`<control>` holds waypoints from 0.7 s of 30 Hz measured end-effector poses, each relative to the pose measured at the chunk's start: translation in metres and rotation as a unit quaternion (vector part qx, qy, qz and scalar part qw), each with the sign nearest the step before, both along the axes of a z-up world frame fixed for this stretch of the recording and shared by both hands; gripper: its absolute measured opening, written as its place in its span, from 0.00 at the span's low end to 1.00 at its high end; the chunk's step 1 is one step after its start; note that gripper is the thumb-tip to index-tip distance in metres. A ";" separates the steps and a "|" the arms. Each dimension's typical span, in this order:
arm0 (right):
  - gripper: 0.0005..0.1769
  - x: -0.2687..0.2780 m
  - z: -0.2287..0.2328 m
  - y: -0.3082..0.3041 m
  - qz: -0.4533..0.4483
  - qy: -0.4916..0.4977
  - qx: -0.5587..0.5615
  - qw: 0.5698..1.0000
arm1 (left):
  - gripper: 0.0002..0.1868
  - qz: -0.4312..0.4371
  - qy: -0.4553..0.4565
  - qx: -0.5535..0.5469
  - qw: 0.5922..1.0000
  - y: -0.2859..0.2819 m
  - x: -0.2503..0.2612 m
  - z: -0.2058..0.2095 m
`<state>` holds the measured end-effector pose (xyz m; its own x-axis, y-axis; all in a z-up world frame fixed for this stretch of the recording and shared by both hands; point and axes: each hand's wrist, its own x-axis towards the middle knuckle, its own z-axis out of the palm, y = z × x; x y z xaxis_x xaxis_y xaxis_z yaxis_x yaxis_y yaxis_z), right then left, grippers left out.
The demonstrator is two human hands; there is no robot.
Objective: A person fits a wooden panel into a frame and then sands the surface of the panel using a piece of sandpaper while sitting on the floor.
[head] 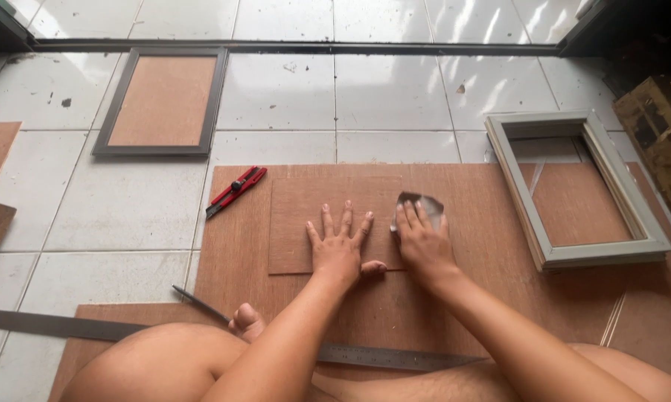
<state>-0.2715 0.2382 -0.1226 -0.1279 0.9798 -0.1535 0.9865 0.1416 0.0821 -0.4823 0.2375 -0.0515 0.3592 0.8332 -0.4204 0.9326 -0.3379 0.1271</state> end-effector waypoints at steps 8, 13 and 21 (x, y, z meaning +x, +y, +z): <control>0.34 -0.001 -0.020 0.100 -0.051 0.035 -0.021 0.998 | 0.59 0.005 -0.005 -0.010 1.000 0.000 -0.001 0.002; 0.38 0.002 -0.011 0.045 -0.027 0.018 -0.030 0.999 | 0.58 0.009 -0.005 -0.002 1.000 0.001 0.000 -0.002; 0.40 -0.001 0.004 -0.093 -0.014 0.013 -0.084 0.996 | 0.58 0.010 -0.005 0.023 1.000 0.000 0.001 -0.010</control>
